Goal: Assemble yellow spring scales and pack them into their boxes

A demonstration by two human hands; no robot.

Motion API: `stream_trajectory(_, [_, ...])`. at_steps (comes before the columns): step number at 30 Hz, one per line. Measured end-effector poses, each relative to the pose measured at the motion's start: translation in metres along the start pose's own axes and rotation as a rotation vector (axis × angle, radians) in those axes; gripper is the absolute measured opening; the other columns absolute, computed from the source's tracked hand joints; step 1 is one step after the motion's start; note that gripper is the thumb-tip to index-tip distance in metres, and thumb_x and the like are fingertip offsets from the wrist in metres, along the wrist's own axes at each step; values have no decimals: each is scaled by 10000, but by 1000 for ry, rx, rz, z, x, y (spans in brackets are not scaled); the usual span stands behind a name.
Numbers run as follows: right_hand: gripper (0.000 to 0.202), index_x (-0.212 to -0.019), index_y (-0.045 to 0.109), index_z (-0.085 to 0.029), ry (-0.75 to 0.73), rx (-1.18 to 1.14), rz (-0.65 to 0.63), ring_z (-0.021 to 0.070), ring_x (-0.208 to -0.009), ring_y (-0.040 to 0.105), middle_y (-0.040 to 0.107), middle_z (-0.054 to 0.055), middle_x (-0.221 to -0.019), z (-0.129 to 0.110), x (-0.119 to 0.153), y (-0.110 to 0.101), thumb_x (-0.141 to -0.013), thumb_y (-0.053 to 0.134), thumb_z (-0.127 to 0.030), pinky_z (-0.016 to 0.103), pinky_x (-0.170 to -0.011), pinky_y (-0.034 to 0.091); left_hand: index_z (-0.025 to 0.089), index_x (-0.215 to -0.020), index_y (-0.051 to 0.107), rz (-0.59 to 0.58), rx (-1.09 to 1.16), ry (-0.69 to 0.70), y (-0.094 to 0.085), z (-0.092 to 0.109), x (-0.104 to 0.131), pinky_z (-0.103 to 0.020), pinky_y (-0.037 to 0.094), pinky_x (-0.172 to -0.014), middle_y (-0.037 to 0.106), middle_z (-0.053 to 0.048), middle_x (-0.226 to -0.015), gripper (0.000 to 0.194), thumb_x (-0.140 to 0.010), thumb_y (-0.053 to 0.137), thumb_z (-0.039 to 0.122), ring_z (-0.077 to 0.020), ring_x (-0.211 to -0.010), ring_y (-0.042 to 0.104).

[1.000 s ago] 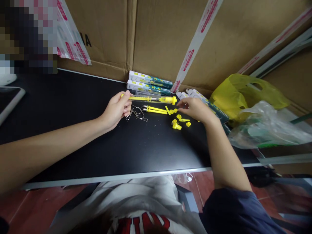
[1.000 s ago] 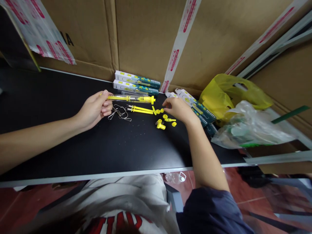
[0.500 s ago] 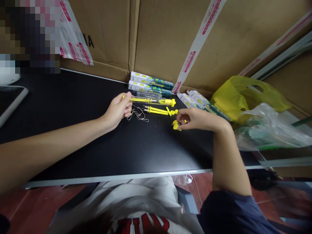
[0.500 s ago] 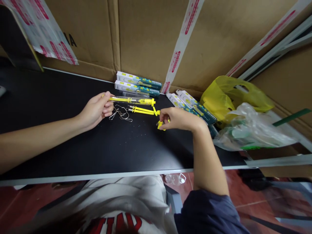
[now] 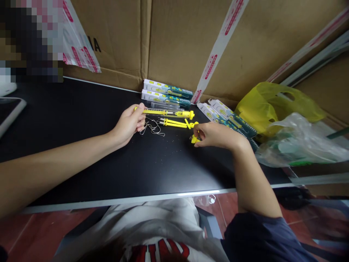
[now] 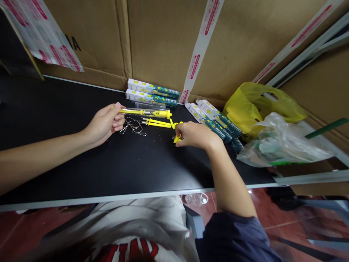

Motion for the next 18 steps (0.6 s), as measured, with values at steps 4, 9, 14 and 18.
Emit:
stream_trajectory(4, [181, -906, 612, -207, 3, -81, 34, 129, -633, 545, 638, -3, -763, 14, 1, -7, -754, 632, -304, 239, -554, 329, 170, -798, 485, -6, 2, 3, 0, 0, 1, -140, 262, -379, 329, 79, -589, 201, -952, 486, 299, -26, -416, 290])
stream_trajectory(9, [129, -866, 655, -198, 58, -49, 117, 136, -627, 540, 650, 15, -759, 25, -7, -6, -762, 582, -224, 252, -547, 317, 174, -794, 484, -2, -9, -1, 1, 0, 1, -138, 266, -378, 329, 79, -585, 209, -936, 517, 325, -29, -417, 296])
stream_trajectory(14, [198, -931, 699, -211, -15, -80, 33, 135, -634, 556, 671, 18, -782, 20, -14, 1, -766, 608, -271, 248, -569, 350, 180, -777, 475, -19, 0, 14, 0, -1, 0, -139, 267, -375, 325, 81, -588, 236, -908, 562, 357, -27, -414, 295])
stream_trajectory(18, [160, -873, 699, -218, -9, -54, 43, 138, -639, 559, 678, 21, -784, 17, -17, 6, -769, 620, -311, 250, -558, 335, 175, -786, 483, -3, 2, -2, 1, 0, 1, -138, 266, -372, 334, 81, -580, 218, -921, 544, 335, -27, -412, 296])
Point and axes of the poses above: each hand's wrist, its own x-axis away from the middle knuckle, its own y-axis out of the palm, z = x × y, the point moved 2 cm from there along -x, towards the middle knuckle
